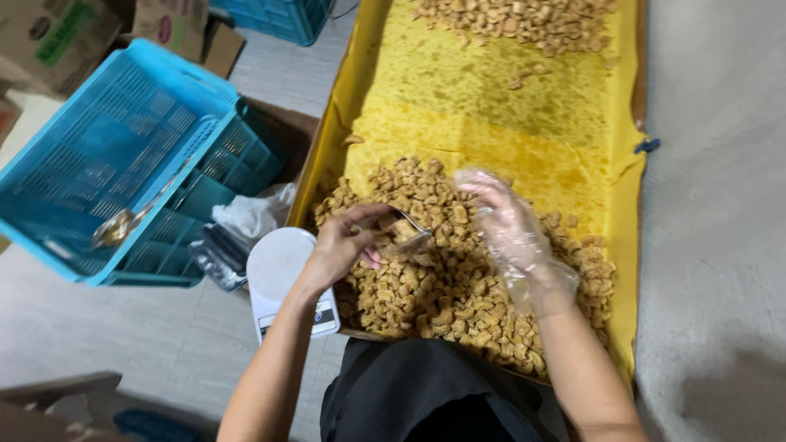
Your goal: The person scoops cashews from a large yellow tray into clear plastic bags, weighs each bag on a digital scale, and places the filled bags into a blue basket. The process is repeated continuously throughout the clip.
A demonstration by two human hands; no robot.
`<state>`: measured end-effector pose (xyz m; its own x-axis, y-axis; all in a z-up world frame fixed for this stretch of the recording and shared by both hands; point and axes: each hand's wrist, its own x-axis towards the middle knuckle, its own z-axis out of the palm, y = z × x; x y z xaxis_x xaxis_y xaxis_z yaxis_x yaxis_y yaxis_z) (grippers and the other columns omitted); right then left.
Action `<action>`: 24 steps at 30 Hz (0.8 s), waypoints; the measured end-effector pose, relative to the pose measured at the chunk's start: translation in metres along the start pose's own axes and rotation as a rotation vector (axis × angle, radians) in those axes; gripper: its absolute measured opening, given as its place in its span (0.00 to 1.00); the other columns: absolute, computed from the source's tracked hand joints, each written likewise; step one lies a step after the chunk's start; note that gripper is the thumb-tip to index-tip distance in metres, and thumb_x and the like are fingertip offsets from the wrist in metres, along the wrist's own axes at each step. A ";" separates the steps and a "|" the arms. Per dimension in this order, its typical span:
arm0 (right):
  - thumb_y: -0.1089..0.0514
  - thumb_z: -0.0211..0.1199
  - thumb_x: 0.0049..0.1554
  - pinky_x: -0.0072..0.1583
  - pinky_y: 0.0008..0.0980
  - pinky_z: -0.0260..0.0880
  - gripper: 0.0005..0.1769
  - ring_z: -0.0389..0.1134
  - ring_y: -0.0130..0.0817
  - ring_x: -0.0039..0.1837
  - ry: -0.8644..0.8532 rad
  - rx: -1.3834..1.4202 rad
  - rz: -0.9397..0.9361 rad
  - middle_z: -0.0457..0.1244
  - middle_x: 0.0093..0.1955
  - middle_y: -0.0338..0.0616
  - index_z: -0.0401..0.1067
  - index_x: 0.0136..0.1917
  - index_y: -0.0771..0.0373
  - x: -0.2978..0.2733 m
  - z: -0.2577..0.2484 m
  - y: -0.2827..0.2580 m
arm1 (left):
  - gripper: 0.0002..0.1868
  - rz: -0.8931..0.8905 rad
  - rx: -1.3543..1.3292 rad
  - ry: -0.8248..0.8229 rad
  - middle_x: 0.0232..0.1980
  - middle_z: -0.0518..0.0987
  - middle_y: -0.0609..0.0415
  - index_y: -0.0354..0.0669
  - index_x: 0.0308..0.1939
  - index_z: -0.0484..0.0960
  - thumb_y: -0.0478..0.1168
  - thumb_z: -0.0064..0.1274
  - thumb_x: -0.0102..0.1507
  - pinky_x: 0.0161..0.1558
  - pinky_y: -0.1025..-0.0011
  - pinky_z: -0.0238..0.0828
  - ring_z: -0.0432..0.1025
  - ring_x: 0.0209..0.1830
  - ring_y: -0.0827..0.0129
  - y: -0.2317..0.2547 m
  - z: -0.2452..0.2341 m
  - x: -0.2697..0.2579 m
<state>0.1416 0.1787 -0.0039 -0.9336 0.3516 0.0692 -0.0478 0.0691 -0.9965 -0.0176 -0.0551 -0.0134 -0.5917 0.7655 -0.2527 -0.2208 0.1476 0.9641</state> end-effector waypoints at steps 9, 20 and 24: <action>0.69 0.54 0.55 0.76 0.46 0.52 0.30 0.53 0.42 0.78 0.050 0.125 0.397 0.55 0.77 0.46 0.64 0.71 0.56 0.011 0.009 0.058 | 0.28 -0.006 -0.022 0.388 0.41 0.81 0.45 0.31 0.66 0.72 0.23 0.41 0.61 0.34 0.73 0.79 0.75 0.27 0.71 0.035 -0.077 -0.091; 0.62 0.55 0.58 0.77 0.46 0.43 0.29 0.52 0.42 0.78 -0.020 -0.011 0.589 0.54 0.77 0.48 0.62 0.73 0.54 0.000 0.030 0.069 | 0.26 -0.018 -0.048 0.557 0.58 0.74 0.47 0.34 0.64 0.74 0.24 0.43 0.61 0.29 0.71 0.77 0.75 0.28 0.71 0.011 -0.115 -0.126; 0.61 0.56 0.57 0.77 0.47 0.49 0.29 0.55 0.44 0.77 -0.057 -0.048 0.542 0.56 0.76 0.49 0.63 0.72 0.54 0.001 0.030 0.074 | 0.18 0.292 0.576 0.541 0.68 0.67 0.44 0.31 0.60 0.80 0.32 0.53 0.66 0.42 0.62 0.72 0.70 0.48 0.56 0.019 -0.116 -0.131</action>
<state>0.1266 0.1558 -0.0795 -0.8375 0.2980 -0.4581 0.4609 -0.0653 -0.8851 -0.0339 -0.2253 0.0283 -0.8861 0.4384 0.1503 0.3419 0.3994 0.8506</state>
